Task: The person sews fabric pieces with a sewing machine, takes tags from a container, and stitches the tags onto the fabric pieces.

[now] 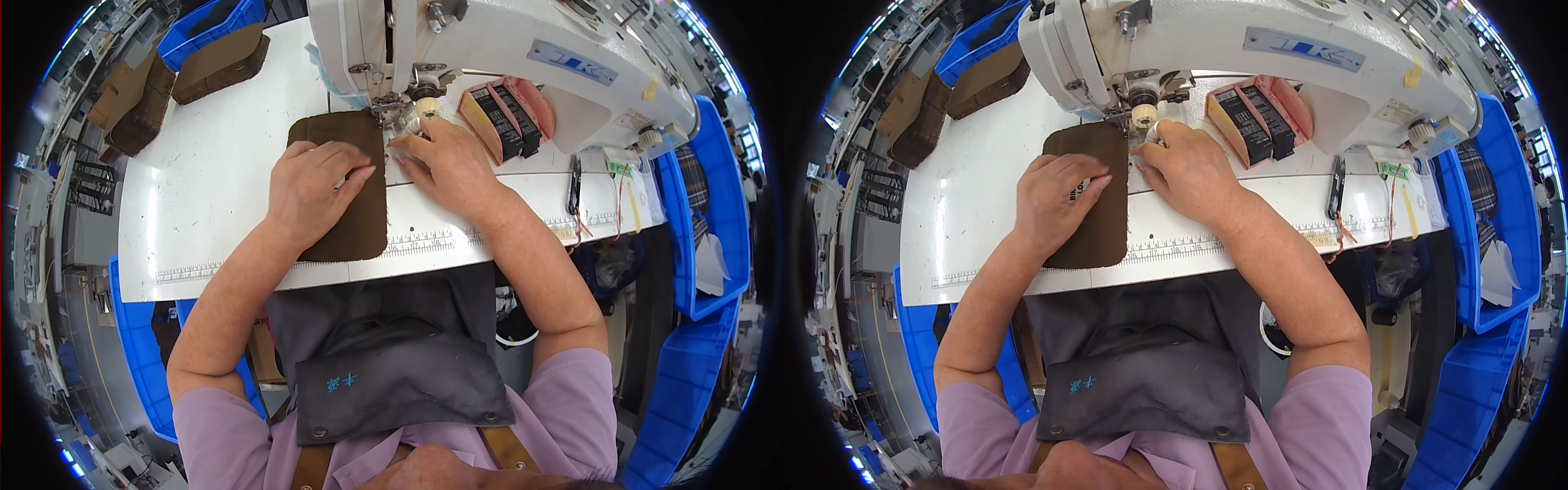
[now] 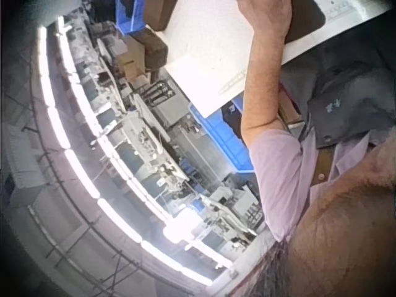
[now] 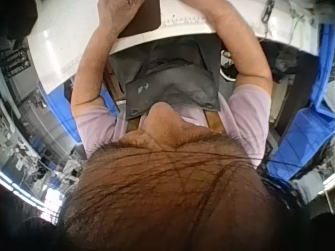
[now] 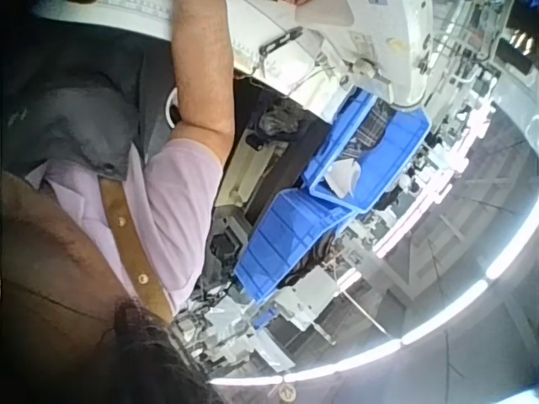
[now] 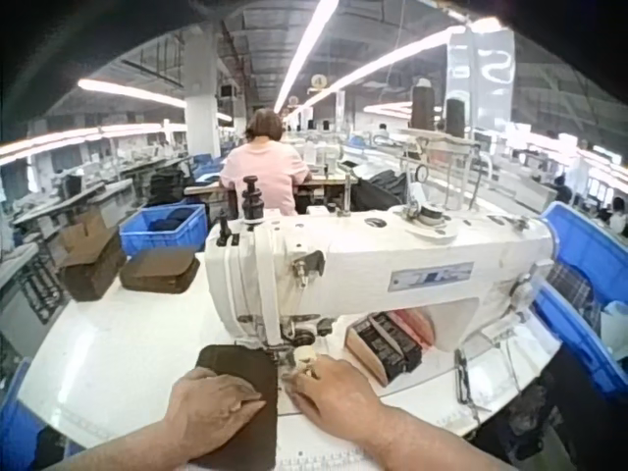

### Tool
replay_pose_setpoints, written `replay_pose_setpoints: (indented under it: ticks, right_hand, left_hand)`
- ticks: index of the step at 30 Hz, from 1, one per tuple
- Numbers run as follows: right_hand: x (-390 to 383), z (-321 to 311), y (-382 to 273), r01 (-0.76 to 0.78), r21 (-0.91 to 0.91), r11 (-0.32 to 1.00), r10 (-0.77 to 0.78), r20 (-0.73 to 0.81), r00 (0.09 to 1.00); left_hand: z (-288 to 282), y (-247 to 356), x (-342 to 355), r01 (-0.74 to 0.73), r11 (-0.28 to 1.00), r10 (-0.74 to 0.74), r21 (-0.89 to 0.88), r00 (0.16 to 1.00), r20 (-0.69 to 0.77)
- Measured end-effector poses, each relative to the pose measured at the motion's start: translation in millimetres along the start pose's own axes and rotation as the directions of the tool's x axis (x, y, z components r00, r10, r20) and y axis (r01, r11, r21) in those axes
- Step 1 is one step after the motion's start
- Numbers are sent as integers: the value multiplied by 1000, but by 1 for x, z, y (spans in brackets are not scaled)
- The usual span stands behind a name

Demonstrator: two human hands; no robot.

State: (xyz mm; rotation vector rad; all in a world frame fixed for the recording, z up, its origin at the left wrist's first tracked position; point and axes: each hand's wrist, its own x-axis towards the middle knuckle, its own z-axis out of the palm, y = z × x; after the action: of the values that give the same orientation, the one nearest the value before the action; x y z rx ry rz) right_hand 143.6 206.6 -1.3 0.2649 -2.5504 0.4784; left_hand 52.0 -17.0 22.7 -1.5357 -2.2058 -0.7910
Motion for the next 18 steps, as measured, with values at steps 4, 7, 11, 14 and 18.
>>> replay_pose_setpoints:
  ticks: [4, 7, 11, 14, 18]
  right_hand:
    - [-6, -9, -8, 81, 62, 995, -77, -63, 995]
    - [-13, -20, -19, 164, 77, 983, -160, -54, 986]
    - [-31, -27, -41, 160, 103, 982, -159, -11, 987]
    - [-49, -28, -53, 103, 158, 982, -104, -6, 995]
    - [-64, -30, -60, 23, 188, 982, -30, 33, 999]
  left_hand:
    - [-26, 16, -31, 71, 932, -1, -356, 981, 194]
    - [-32, 36, -52, 77, 939, 18, -336, 963, 270]
    - [-31, 45, -54, 34, 967, 33, -254, 966, 256]
    - [-28, 41, -50, 81, 954, -4, -290, 967, 255]
    - [-28, 37, -49, 433, 770, -273, -468, 887, 372]
